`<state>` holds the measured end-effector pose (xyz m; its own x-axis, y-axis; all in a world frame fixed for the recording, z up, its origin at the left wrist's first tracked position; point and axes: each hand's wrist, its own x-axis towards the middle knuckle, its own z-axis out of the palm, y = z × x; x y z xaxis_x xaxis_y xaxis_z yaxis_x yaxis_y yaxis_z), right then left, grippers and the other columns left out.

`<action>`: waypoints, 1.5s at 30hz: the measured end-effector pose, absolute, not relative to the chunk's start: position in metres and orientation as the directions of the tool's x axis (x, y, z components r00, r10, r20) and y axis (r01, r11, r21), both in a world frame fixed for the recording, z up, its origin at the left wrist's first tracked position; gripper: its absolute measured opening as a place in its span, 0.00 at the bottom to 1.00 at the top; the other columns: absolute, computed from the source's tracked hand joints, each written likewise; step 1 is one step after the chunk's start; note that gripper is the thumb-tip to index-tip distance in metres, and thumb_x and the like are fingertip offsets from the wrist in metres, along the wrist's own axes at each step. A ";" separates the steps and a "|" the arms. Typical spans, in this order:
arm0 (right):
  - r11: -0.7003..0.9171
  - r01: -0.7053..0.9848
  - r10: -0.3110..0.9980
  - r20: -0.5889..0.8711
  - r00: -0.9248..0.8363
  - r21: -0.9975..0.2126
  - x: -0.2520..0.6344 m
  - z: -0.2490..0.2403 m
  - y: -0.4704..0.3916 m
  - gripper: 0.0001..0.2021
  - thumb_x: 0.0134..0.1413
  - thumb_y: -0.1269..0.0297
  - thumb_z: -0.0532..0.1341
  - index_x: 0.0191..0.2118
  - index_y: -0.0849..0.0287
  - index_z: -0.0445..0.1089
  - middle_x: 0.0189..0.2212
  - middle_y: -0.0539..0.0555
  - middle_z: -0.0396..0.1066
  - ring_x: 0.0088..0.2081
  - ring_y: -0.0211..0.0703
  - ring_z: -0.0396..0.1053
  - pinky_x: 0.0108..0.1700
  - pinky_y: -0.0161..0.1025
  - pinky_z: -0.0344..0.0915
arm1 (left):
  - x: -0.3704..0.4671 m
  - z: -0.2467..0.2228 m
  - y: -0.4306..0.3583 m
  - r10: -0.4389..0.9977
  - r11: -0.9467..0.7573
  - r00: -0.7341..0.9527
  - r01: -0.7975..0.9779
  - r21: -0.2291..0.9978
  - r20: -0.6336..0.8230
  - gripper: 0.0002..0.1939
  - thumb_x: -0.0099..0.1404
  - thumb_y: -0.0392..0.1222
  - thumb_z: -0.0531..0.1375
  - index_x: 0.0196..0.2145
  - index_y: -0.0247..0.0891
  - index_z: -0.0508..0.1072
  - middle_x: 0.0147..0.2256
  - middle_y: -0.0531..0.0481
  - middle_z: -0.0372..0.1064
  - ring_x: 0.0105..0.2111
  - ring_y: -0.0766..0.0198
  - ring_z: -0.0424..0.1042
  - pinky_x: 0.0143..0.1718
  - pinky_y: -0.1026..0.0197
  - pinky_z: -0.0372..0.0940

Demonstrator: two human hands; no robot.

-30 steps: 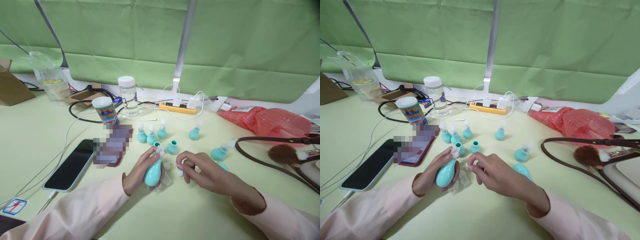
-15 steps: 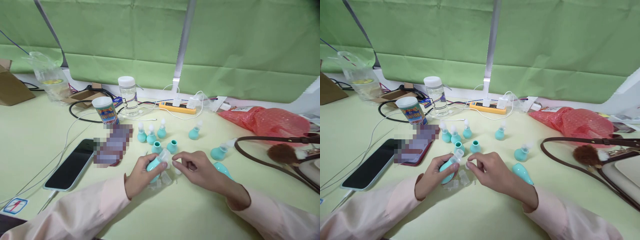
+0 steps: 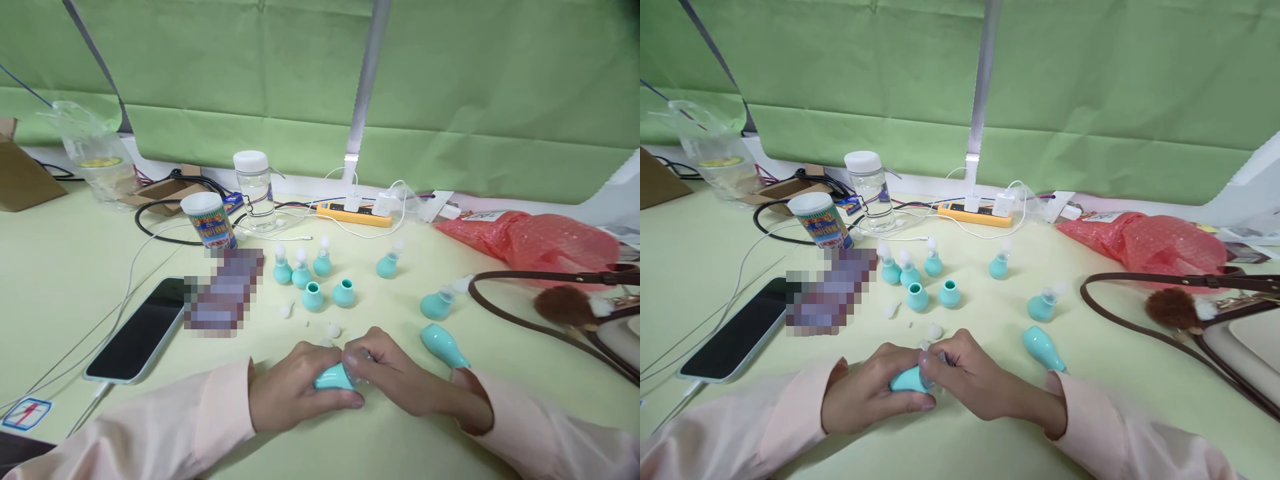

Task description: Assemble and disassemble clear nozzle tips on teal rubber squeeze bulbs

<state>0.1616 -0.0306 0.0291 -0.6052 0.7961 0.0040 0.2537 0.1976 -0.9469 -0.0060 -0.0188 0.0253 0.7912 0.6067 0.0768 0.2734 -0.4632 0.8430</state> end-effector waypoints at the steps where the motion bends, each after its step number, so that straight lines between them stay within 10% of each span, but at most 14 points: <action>1: 0.152 0.216 0.790 -0.013 -0.613 -0.964 0.161 0.030 -0.031 0.19 0.55 0.59 0.48 0.16 0.60 0.48 0.15 0.44 0.42 0.19 0.30 0.43 0.21 0.32 0.44 | -0.006 0.026 -0.018 0.588 -0.472 0.804 0.253 0.844 0.088 0.12 0.58 0.46 0.53 0.30 0.34 0.68 0.21 0.54 0.59 0.21 0.69 0.58 0.24 0.68 0.53; 10: -0.262 -0.095 0.807 -0.164 -0.567 -0.960 0.162 0.022 -0.016 0.19 0.49 0.58 0.49 0.14 0.58 0.44 0.11 0.41 0.38 0.14 0.27 0.36 0.16 0.31 0.37 | -0.011 0.027 -0.016 0.484 -0.545 0.858 0.142 0.826 0.172 0.09 0.60 0.43 0.52 0.30 0.35 0.67 0.24 0.51 0.62 0.24 0.68 0.60 0.26 0.67 0.56; 15: 0.126 0.263 0.946 0.036 -0.321 -0.957 0.173 0.032 -0.008 0.21 0.49 0.57 0.51 0.15 0.58 0.42 0.14 0.43 0.37 0.17 0.29 0.37 0.19 0.32 0.37 | -0.015 0.020 -0.009 0.770 -0.446 0.571 0.166 0.879 0.283 0.09 0.59 0.45 0.52 0.29 0.36 0.63 0.24 0.52 0.59 0.23 0.69 0.58 0.25 0.66 0.55; 20: 0.471 0.766 0.881 0.204 -0.426 -0.437 0.172 0.033 -0.011 0.17 0.48 0.59 0.53 0.16 0.60 0.49 0.13 0.44 0.45 0.18 0.29 0.43 0.21 0.32 0.41 | -0.015 0.007 -0.002 0.914 -0.247 0.295 -0.143 0.959 0.279 0.10 0.57 0.44 0.53 0.35 0.40 0.55 0.28 0.54 0.56 0.22 0.70 0.57 0.22 0.67 0.56; 25: 0.614 0.785 0.783 0.191 -0.591 -0.087 0.171 0.018 -0.008 0.13 0.51 0.57 0.51 0.24 0.61 0.61 0.18 0.50 0.62 0.20 0.34 0.56 0.23 0.34 0.43 | -0.013 0.005 -0.004 0.916 -0.195 0.314 -0.202 0.960 0.252 0.07 0.57 0.39 0.51 0.34 0.41 0.54 0.33 0.52 0.55 0.27 0.68 0.59 0.25 0.65 0.59; 32: 0.629 0.662 0.768 0.455 -0.450 -0.408 0.174 0.022 -0.007 0.10 0.46 0.59 0.57 0.30 0.61 0.62 0.19 0.48 0.61 0.19 0.33 0.56 0.23 0.33 0.52 | -0.006 0.007 -0.003 0.884 -0.404 0.260 0.007 0.915 0.388 0.13 0.53 0.36 0.59 0.37 0.39 0.60 0.36 0.48 0.58 0.39 0.62 0.60 0.36 0.62 0.60; 37: 0.463 0.409 0.861 0.290 -0.418 -0.786 0.168 0.032 -0.015 0.15 0.45 0.61 0.59 0.41 0.58 0.61 0.24 0.48 0.62 0.21 0.31 0.56 0.23 0.31 0.58 | -0.005 0.004 -0.006 0.787 -0.549 0.378 0.070 0.833 0.487 0.18 0.48 0.35 0.64 0.36 0.40 0.61 0.35 0.49 0.57 0.37 0.62 0.61 0.32 0.62 0.62; 45: 0.499 0.527 0.863 0.449 -0.231 -0.688 0.177 0.048 -0.009 0.05 0.43 0.66 0.57 0.22 0.60 0.62 0.14 0.45 0.56 0.16 0.30 0.51 0.19 0.30 0.52 | -0.012 0.011 -0.004 0.714 -0.664 0.400 0.124 0.738 0.575 0.19 0.54 0.37 0.58 0.44 0.40 0.58 0.43 0.43 0.56 0.46 0.57 0.58 0.45 0.52 0.59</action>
